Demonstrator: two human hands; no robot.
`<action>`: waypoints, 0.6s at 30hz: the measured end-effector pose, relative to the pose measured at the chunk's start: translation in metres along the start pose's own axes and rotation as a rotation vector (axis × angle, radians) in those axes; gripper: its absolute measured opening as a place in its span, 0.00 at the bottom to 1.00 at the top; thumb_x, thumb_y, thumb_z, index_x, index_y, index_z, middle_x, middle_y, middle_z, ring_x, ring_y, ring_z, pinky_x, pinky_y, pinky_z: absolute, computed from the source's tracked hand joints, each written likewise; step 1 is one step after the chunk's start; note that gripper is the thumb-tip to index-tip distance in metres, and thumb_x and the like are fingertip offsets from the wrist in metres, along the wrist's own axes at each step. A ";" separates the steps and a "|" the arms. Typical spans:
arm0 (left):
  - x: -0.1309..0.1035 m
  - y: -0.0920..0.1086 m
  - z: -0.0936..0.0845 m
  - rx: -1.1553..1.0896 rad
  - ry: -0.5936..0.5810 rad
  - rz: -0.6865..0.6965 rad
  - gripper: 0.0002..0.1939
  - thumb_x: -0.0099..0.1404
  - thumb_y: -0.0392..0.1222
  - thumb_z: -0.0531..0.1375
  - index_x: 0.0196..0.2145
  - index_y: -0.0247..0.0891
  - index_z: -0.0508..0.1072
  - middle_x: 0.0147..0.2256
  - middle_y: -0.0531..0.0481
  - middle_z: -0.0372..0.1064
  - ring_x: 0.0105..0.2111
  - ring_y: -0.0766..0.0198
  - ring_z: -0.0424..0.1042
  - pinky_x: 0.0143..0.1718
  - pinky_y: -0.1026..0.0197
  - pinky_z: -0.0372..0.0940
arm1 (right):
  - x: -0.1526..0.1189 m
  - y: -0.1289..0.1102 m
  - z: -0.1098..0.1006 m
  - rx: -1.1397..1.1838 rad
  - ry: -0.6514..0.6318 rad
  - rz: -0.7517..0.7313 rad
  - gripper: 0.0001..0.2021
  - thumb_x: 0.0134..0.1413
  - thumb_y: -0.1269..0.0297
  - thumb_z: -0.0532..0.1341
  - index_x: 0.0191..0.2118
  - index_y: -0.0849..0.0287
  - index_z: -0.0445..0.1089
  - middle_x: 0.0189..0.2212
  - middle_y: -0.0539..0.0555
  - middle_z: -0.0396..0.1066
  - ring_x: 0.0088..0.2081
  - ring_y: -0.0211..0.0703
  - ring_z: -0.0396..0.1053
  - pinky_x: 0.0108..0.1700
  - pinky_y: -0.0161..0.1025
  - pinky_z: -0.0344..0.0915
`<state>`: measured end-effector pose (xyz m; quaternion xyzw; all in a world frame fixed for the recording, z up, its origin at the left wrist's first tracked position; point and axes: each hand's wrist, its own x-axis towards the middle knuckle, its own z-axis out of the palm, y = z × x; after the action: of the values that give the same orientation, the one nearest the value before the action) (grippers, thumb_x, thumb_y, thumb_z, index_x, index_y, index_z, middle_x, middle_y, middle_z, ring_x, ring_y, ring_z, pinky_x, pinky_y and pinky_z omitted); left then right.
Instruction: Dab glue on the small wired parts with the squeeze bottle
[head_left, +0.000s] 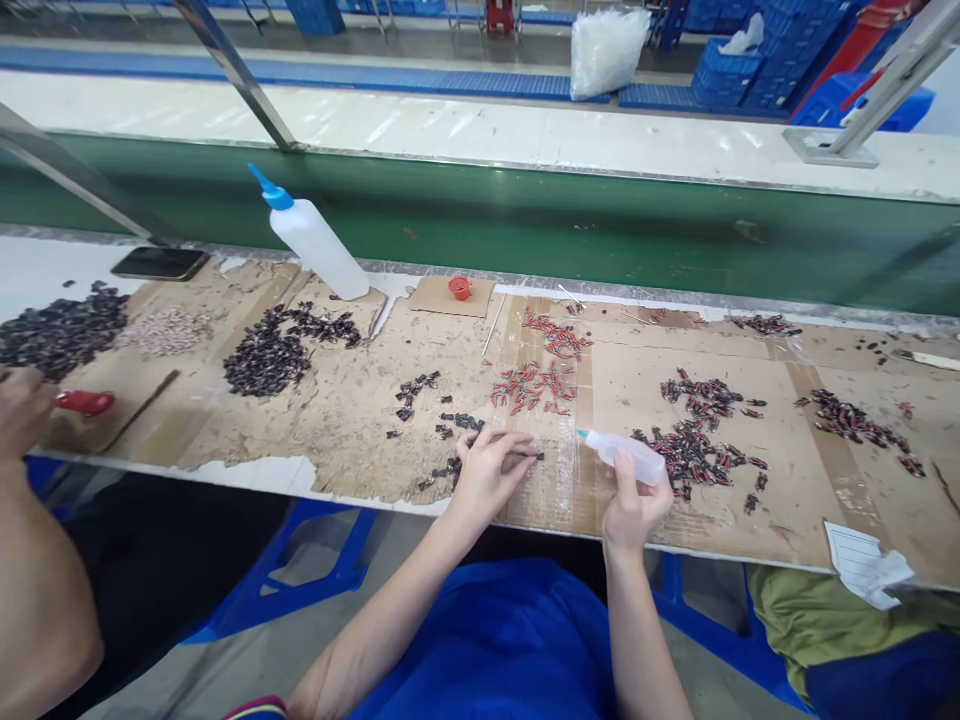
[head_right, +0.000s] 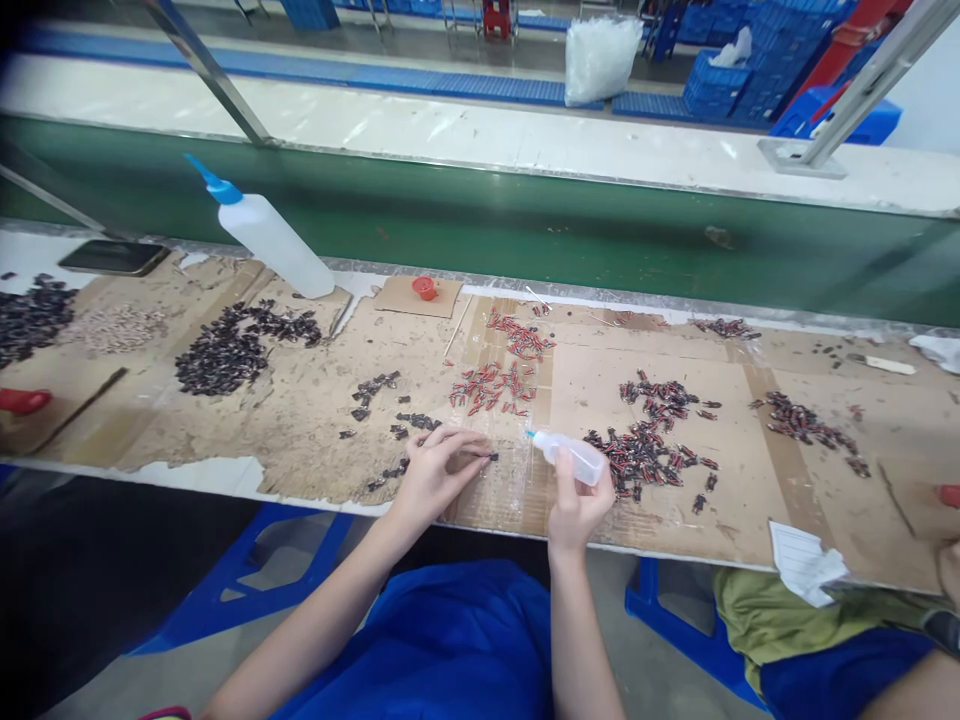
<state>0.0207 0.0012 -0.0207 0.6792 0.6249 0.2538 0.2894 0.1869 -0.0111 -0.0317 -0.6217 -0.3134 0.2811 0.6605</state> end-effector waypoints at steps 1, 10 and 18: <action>0.001 0.000 -0.001 0.001 -0.014 0.001 0.10 0.61 0.36 0.64 0.41 0.44 0.75 0.35 0.50 0.80 0.50 0.53 0.69 0.53 0.44 0.52 | 0.001 0.000 0.000 0.009 0.010 -0.025 0.17 0.43 0.54 0.68 0.36 0.60 0.67 0.30 0.53 0.73 0.30 0.42 0.72 0.33 0.39 0.68; 0.026 -0.010 -0.035 0.119 0.136 0.075 0.07 0.66 0.36 0.59 0.37 0.43 0.77 0.40 0.48 0.78 0.46 0.56 0.69 0.49 0.49 0.54 | 0.015 -0.001 0.014 -0.304 -0.107 -0.128 0.25 0.39 0.54 0.70 0.41 0.55 0.59 0.38 0.59 0.77 0.40 0.49 0.76 0.45 0.47 0.69; 0.047 -0.013 -0.015 0.312 0.107 0.079 0.06 0.65 0.35 0.58 0.33 0.40 0.75 0.37 0.45 0.74 0.45 0.50 0.64 0.45 0.49 0.56 | 0.012 -0.001 0.010 -0.444 -0.071 -0.360 0.35 0.39 0.54 0.71 0.53 0.59 0.59 0.43 0.62 0.75 0.39 0.49 0.75 0.41 0.45 0.70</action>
<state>0.0057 0.0496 -0.0202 0.7253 0.6442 0.2007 0.1367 0.1867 0.0041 -0.0299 -0.6752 -0.4956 0.1056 0.5361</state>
